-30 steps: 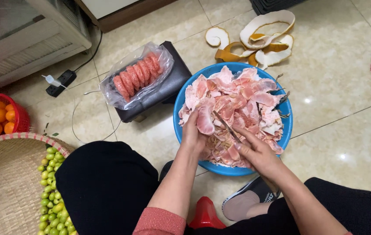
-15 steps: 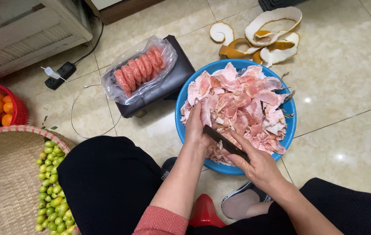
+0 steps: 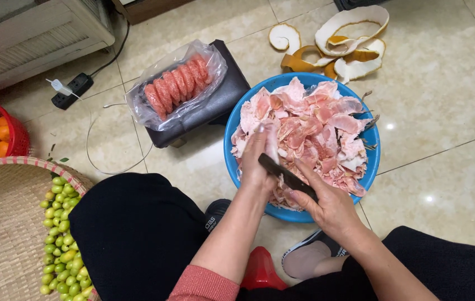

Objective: Peeling the inner skin and pith from fruit segments using a knife and hands

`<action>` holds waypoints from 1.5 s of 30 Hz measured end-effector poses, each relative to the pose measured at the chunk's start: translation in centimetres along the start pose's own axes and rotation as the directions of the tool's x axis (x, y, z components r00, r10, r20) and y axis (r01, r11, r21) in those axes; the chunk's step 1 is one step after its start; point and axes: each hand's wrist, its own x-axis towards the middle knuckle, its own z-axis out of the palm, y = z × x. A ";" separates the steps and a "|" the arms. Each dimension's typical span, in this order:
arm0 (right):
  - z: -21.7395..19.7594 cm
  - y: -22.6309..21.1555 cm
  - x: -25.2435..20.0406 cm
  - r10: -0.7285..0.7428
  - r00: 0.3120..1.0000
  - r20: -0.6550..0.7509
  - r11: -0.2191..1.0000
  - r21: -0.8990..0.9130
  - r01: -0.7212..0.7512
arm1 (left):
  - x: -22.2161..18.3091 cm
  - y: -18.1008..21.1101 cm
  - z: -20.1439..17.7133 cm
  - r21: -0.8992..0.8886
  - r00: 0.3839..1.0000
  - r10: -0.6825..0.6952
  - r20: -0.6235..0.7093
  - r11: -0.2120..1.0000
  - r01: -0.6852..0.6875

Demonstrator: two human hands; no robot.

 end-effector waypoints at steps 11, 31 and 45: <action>0.5 1.4 1.1 -0.239 0.965 -0.110 0.968 0.050 0.246 | -0.9 -0.9 -0.5 0.112 0.983 -0.133 0.126 0.987 0.119; -4.6 2.5 2.3 -0.074 0.996 -0.055 0.664 0.743 0.090 | -2.4 2.1 0.1 0.277 0.828 -0.440 0.347 0.892 0.357; -0.9 0.9 0.7 -0.040 0.998 -0.046 0.997 -0.064 0.037 | -1.8 1.2 0.0 0.142 0.920 -0.363 0.145 0.928 0.344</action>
